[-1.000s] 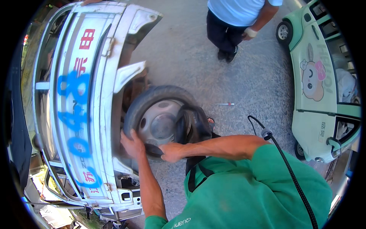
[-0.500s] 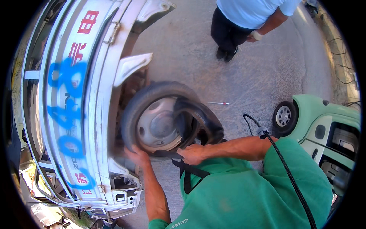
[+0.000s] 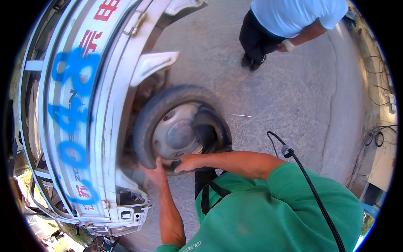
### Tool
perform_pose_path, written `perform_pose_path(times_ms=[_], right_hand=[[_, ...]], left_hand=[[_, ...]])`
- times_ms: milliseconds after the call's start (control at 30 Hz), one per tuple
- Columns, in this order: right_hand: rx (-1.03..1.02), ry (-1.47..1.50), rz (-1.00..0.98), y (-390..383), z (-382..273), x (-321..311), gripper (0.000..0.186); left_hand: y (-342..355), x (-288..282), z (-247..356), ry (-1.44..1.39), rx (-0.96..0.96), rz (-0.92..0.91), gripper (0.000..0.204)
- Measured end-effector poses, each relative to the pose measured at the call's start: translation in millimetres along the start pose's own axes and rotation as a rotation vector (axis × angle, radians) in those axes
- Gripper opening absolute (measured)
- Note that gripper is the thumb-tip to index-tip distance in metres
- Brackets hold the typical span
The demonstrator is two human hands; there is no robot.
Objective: The person uses a metal tool to pry the tire bead away from the rim of a small white utility vehicle. They repeatedly insert the tool between the tire and the rim, working around the circumference to loosen the tire. Another person stands nearby observing the process.
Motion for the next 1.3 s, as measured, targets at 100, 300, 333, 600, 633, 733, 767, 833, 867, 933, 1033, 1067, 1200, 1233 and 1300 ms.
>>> perform_pose_path(times_ms=[100, 300, 333, 600, 633, 733, 767, 833, 867, 933, 1033, 1067, 1200, 1233, 1300], right_hand=[[-0.130, -0.260, 0.149, -4.2, 23.1, -7.2, 0.058], [-0.107, -0.218, 0.146, -37.3, 59.0, 11.1, 0.051], [-0.109, -0.247, 0.184, -40.2, 65.4, 11.4, 0.050], [0.011, -0.405, 0.070, -201.2, 141.6, -62.9, 0.040], [0.050, -0.349, 0.082, -233.7, 167.6, -89.0, 0.040], [0.069, -0.392, 0.115, -268.0, 167.1, -122.4, 0.040], [0.060, -0.444, 0.125, -270.6, 159.8, -125.6, 0.040], [0.077, -0.459, 0.137, -273.2, 151.0, -124.8, 0.040], [0.085, -0.468, 0.142, -273.8, 147.7, -124.9, 0.040], [0.069, -0.540, 0.204, -272.4, 149.0, -132.8, 0.039], [0.013, -0.557, 0.220, -260.4, 146.5, -129.9, 0.041], [0.031, -0.586, 0.210, -253.6, 144.6, -129.5, 0.041], [-0.182, -0.811, 0.393, -223.4, 118.8, -126.1, 0.045], [-0.310, -0.885, 0.499, -217.0, 110.7, -123.2, 0.046], [-0.485, -1.001, 0.540, -191.3, 90.3, -112.0, 0.056]], left_hand=[[-24.4, 13.9, 34.2, 0.187, -0.011, 0.086, 0.099], [-46.0, 26.1, 45.7, 0.258, -0.034, 0.129, 0.093], [-47.6, 26.7, 51.3, 0.251, -0.038, 0.114, 0.092], [-46.1, 18.8, 58.5, 0.235, -0.115, 0.066, 0.082], [-49.7, 24.7, 58.6, 0.242, -0.115, 0.074, 0.082], [-47.6, 36.7, 52.4, 0.222, -0.114, 0.081, 0.084], [-51.0, 38.1, 48.6, 0.168, -0.095, 0.106, 0.085], [-57.2, 37.8, 56.0, 0.174, -0.061, 0.139, 0.085], [-57.8, 36.8, 59.1, 0.177, -0.046, 0.158, 0.085], [-54.3, 35.7, 53.6, 0.187, -0.085, 0.138, 0.085], [-52.9, 30.2, 57.3, 0.194, -0.156, 0.110, 0.084], [-52.1, 28.0, 61.5, 0.195, -0.182, 0.101, 0.083], [-44.8, 23.7, 75.0, 0.241, -0.115, 0.118, 0.083], [-38.9, 25.3, 65.7, 0.260, -0.081, 0.131, 0.083], [-34.9, 25.5, 62.3, 0.286, -0.054, 0.133, 0.083]])
Point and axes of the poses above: each hand's wrist, its own y-axis towards the middle knuckle, its own x-axis out of the palm, z = x × y, the point moved 3 cm from there along y, towards the middle knuckle, and after that the axes turned 2 degrees about -x, right-handed, at the moved point
